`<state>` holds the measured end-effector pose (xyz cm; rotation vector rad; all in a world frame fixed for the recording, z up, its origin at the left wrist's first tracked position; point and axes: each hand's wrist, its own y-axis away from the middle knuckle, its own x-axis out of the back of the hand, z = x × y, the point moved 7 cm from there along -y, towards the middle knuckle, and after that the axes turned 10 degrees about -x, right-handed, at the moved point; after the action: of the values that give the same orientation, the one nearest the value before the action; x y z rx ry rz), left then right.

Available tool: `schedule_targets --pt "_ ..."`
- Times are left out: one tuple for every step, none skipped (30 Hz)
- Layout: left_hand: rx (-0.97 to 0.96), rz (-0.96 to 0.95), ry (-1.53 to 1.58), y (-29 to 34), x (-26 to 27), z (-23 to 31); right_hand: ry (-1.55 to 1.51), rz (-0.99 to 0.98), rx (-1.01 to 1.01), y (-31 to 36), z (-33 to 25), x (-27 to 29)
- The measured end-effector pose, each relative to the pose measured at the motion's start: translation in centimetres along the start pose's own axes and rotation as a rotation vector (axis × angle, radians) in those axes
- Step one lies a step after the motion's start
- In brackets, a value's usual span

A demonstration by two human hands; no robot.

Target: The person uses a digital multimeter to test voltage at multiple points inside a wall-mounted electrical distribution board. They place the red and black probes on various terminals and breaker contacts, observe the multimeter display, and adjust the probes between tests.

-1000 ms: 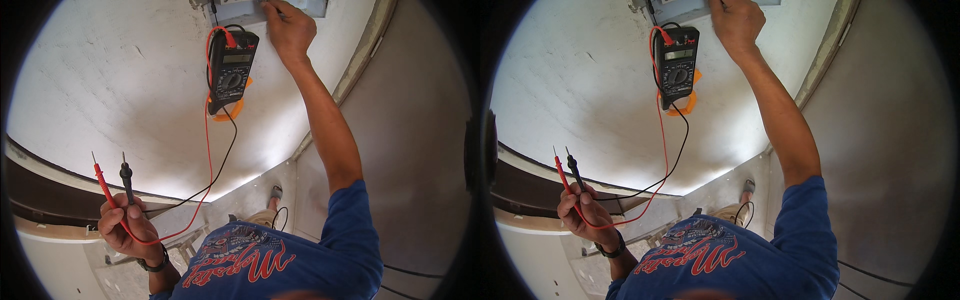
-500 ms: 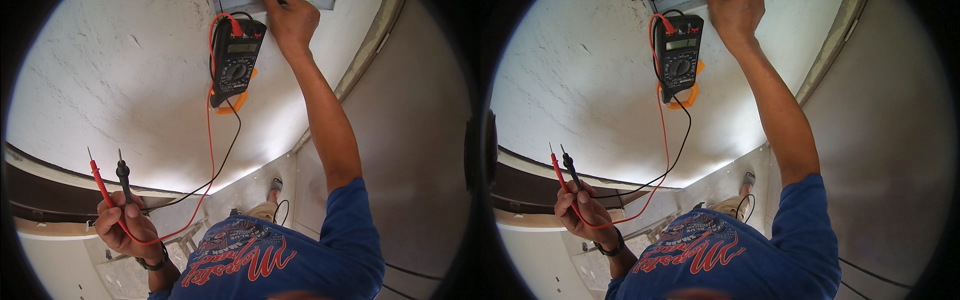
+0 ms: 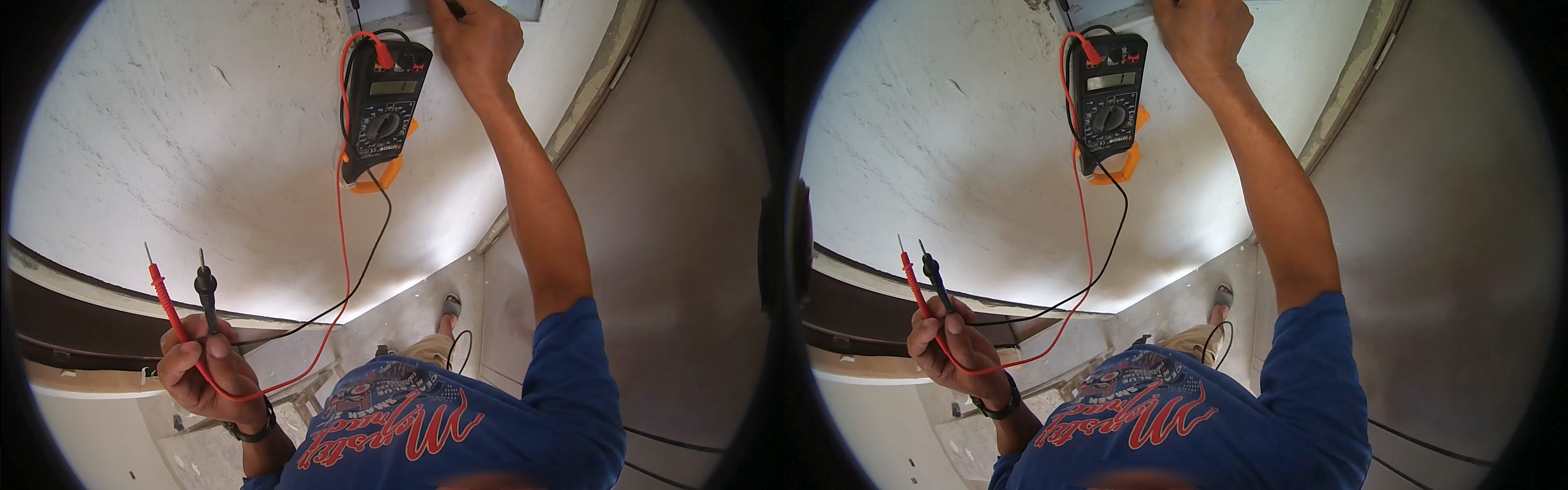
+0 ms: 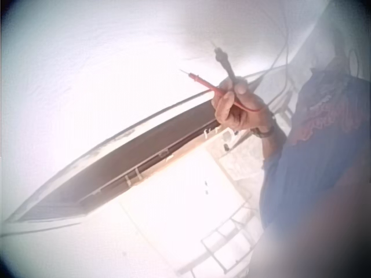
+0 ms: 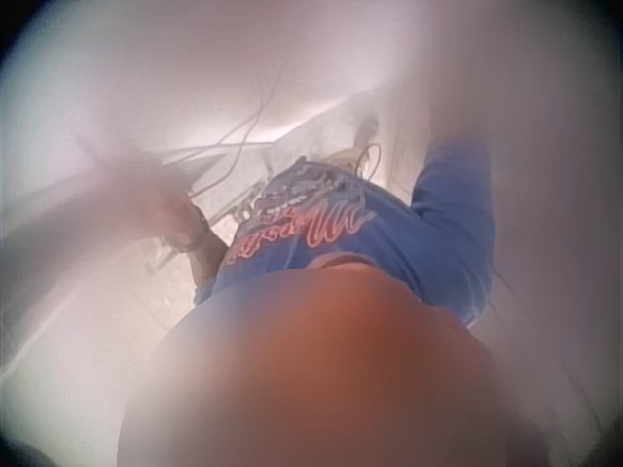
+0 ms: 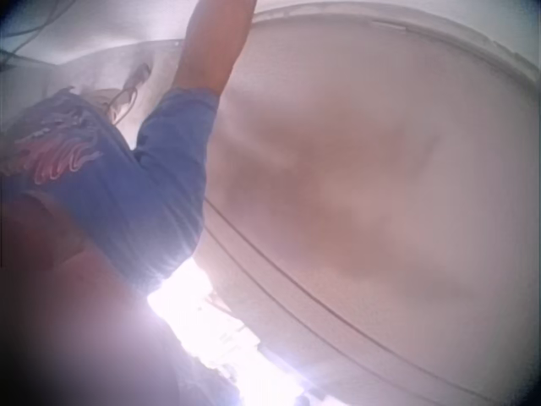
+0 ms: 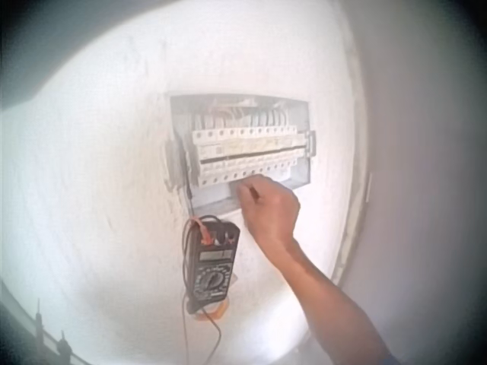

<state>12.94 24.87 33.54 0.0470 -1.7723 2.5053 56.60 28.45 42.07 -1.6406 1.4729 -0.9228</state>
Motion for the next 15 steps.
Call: schedule_targets --pt "0.002 0.0 0.009 0.0 0.05 -0.07 0.022 -0.012 -0.01 -0.1 -0.02 -0.05" --pt "0.008 -0.001 0.039 0.03 0.07 -0.16 0.046 -0.023 -0.02 -0.14 -0.06 -0.13" --pt "0.006 0.003 0.026 0.03 0.18 -0.14 0.031 -0.019 -0.027 -0.23 -0.17 -0.1" --pt "0.01 0.004 0.032 0.05 0.23 -0.16 0.017 -0.015 -0.037 -0.24 -0.23 -0.11" --pt "0.012 0.009 0.056 0.07 0.25 -0.14 0.001 -0.013 -0.047 -0.19 -0.33 -0.15" --pt "0.014 0.006 0.035 0.07 0.28 -0.11 -0.014 -0.017 -0.066 -0.15 -0.31 -0.24" --pt "0.014 0.004 0.036 0.11 0.23 -0.07 -0.026 -0.02 -0.086 -0.06 -0.26 -0.29" --pt "0.023 0.017 0.053 0.13 0.27 -0.1 -0.04 -0.023 -0.106 -0.01 -0.16 -0.35" --pt "0.023 0.012 0.05 0.16 0.2 -0.03 -0.041 -0.014 -0.105 0.02 -0.18 -0.33" --pt "0.032 0.019 0.064 0.18 0.19 -0.04 -0.042 -0.004 -0.107 0.01 -0.16 -0.28" --pt "0.054 0.014 0.094 0.19 0.08 -0.14 -0.042 0.008 -0.107 -0.08 -0.09 -0.21" --pt "0.04 0.009 0.083 0.14 0.03 0.0 -0.042 0.001 -0.129 -0.18 0.14 -0.24" --pt "0.038 -0.005 0.085 0.12 -0.07 0.03 -0.044 -0.006 -0.147 -0.37 0.35 -0.31" --pt "0.041 -0.015 0.106 0.09 -0.16 0.08 -0.05 -0.015 -0.164 -0.54 0.51 -0.35" --pt "0.037 -0.015 0.085 0.08 -0.14 0.1 -0.056 -0.016 -0.177 -0.62 0.64 -0.39"
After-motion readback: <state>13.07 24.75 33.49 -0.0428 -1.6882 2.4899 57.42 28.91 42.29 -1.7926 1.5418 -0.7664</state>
